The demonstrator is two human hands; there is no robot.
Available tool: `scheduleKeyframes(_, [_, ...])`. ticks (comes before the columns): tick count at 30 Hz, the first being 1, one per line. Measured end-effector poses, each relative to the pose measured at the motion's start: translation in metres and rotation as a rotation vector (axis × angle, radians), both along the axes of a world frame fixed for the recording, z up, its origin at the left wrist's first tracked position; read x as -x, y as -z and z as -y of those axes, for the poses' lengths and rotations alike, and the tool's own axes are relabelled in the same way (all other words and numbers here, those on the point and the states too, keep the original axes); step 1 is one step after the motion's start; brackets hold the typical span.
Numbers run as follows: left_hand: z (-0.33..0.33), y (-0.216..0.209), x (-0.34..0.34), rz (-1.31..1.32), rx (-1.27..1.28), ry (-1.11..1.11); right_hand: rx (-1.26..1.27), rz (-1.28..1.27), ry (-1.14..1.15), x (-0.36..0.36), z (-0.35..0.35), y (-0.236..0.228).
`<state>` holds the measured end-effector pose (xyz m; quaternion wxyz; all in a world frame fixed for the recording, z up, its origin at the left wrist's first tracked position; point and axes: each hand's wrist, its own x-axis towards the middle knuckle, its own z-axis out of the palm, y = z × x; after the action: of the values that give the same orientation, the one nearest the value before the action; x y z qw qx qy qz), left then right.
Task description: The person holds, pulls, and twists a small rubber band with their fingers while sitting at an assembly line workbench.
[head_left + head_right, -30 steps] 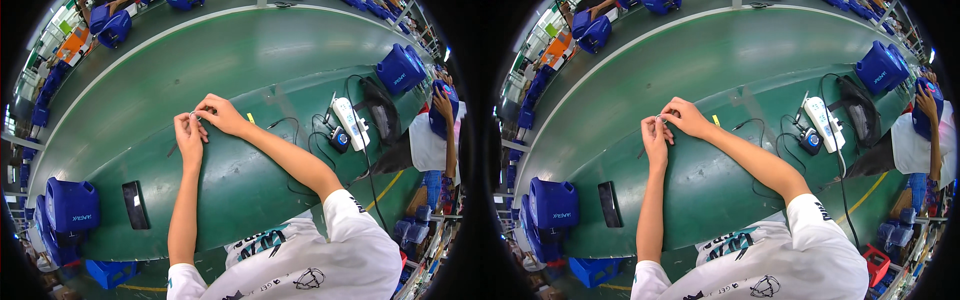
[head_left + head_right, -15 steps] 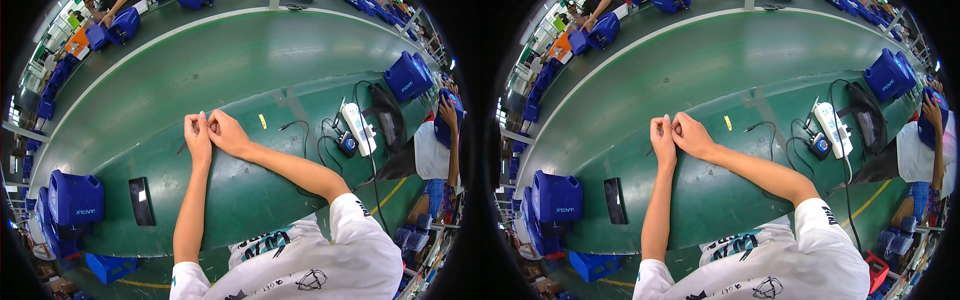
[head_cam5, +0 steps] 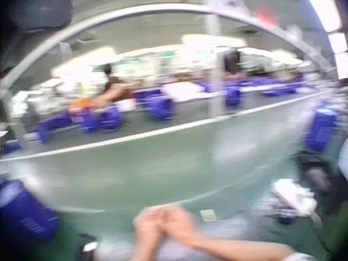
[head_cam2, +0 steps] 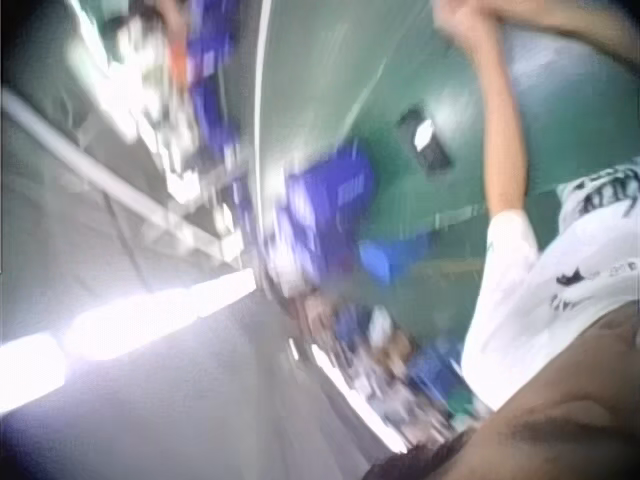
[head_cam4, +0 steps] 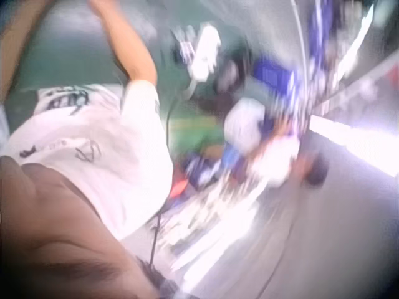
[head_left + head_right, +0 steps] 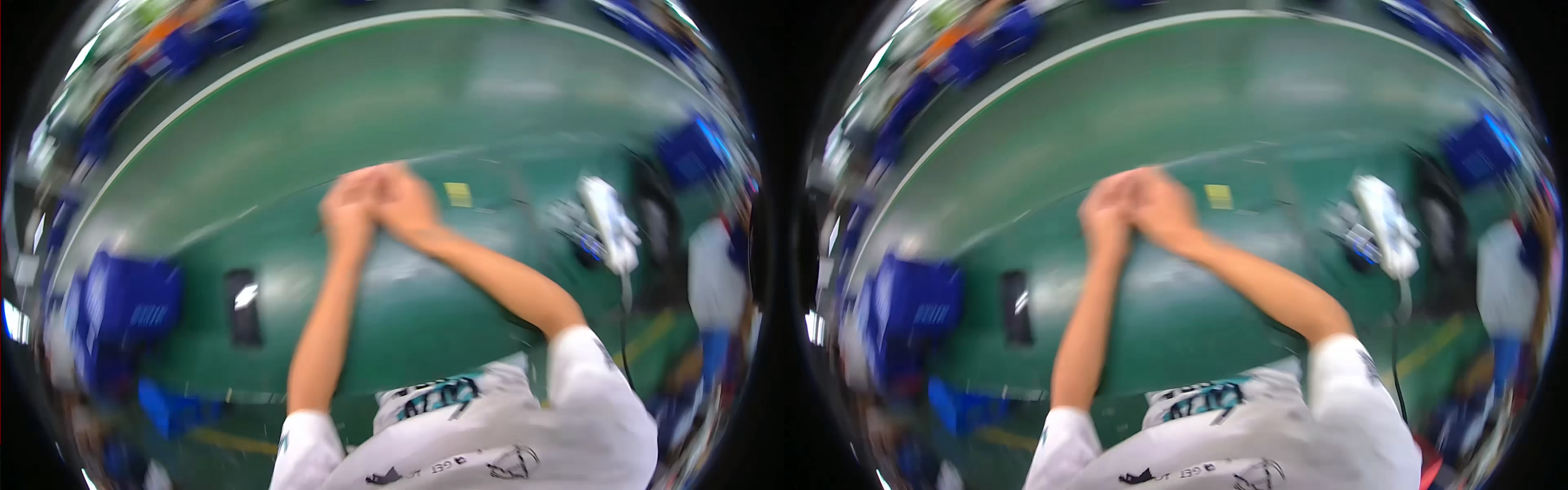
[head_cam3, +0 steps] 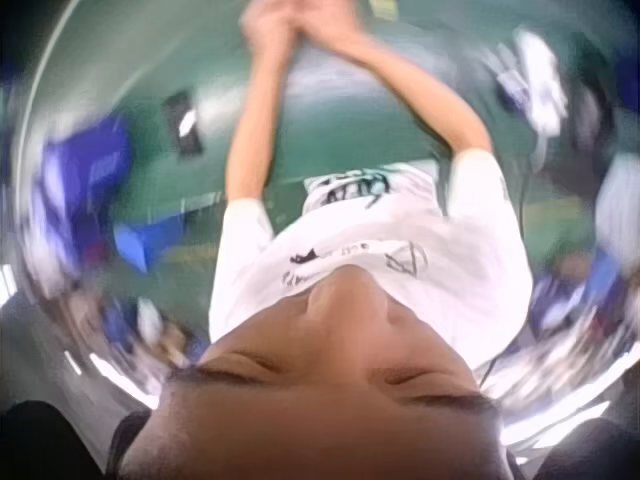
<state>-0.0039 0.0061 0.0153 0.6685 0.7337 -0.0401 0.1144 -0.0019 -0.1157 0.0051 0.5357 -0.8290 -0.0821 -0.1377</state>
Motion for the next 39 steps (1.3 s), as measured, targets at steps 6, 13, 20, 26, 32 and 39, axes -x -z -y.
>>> scheduleKeyframes(6, [0.019, 0.003, -0.011, 0.165, 0.026, -0.021, 0.041, -0.023, 0.098, -0.005, 0.02, 0.004])
scheduleKeyframes(13, [-0.002, 0.013, -0.004, 0.22, -0.101, -0.111, -0.028, 0.0, 0.078, -0.003, -0.005, 0.003])
scheduleKeyframes(20, [-0.004, 0.007, -0.008, 0.03, -0.162, -0.043, -0.089, 0.071, 0.008, -0.009, -0.009, 0.007])
scheduleKeyframes(26, [0.012, 0.026, -0.016, 0.017, 0.059, 0.107, -0.185, 0.046, -0.075, 0.009, 0.013, -0.009])
scheduleKeyframes(32, [-0.001, 0.021, -0.014, -0.126, 0.247, 0.139, -0.272, -0.076, -0.157, 0.006, 0.009, -0.008])
scheduleKeyframes(39, [-0.006, 0.025, -0.017, -0.143, 0.311, 0.246, -0.571, -0.2, -0.255, 0.001, 0.009, -0.011])
